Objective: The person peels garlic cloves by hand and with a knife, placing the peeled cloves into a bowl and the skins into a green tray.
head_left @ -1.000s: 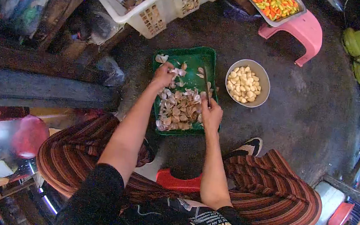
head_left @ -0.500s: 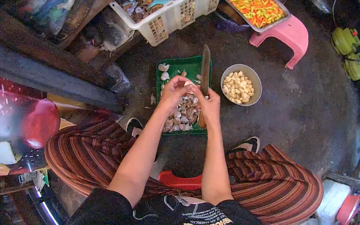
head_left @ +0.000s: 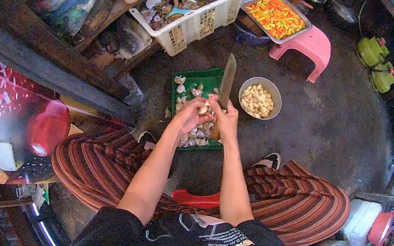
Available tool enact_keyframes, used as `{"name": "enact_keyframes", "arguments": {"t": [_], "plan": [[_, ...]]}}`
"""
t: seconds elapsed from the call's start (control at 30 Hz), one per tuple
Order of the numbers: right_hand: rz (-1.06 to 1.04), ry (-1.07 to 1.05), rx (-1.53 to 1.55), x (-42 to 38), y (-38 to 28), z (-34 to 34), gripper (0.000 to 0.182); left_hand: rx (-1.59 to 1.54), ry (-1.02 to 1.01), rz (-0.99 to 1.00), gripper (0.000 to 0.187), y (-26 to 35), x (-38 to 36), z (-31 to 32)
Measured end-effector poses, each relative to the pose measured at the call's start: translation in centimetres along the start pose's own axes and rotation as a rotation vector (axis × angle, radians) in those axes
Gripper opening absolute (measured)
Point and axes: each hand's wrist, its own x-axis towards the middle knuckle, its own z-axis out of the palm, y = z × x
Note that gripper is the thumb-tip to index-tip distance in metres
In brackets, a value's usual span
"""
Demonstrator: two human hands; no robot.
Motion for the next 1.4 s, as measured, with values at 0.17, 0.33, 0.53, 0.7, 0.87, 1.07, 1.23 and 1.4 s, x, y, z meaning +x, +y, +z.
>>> {"name": "enact_keyframes", "arguments": {"t": [0.17, 0.33, 0.53, 0.7, 0.87, 1.07, 1.23, 1.4], "plan": [[-0.022, -0.020, -0.195, 0.3, 2.0, -0.3, 0.024, -0.055, 0.086, 0.020, 0.014, -0.8, 0.4, -0.9], [0.113, -0.064, -0.220, 0.1, 0.8, -0.9, 0.035, -0.027, 0.080, 0.032, 0.015, 0.1, 0.6, -1.8], [-0.109, -0.197, -0.725, -0.1, -0.7, -0.7, 0.040, 0.035, 0.174, 0.092, 0.015, 0.6, 0.5, -1.5], [-0.212, -0.141, -0.784, -0.1, 0.6, -0.5, 0.034, 0.079, 0.253, 0.130, 0.011, 0.4, 0.6, -1.4], [-0.297, -0.123, -0.853, -0.5, 0.5, 0.0, 0.036, 0.161, 0.325, 0.233, 0.011, -0.2, 1.1, -1.5], [-0.277, -0.052, -0.788, -0.8, 1.0, 0.7, 0.031, 0.324, 0.421, 0.310, 0.003, -0.6, 1.3, -0.5], [-0.204, 0.069, -0.620, -0.3, 2.9, 0.9, 0.029, 0.471, 0.429, 0.335, 0.002, -0.6, 0.5, 0.6], [0.251, 0.025, -0.132, 0.3, 2.8, -0.3, 0.040, 0.731, 0.423, 0.233, 0.007, 0.4, 0.5, -0.1]]}}
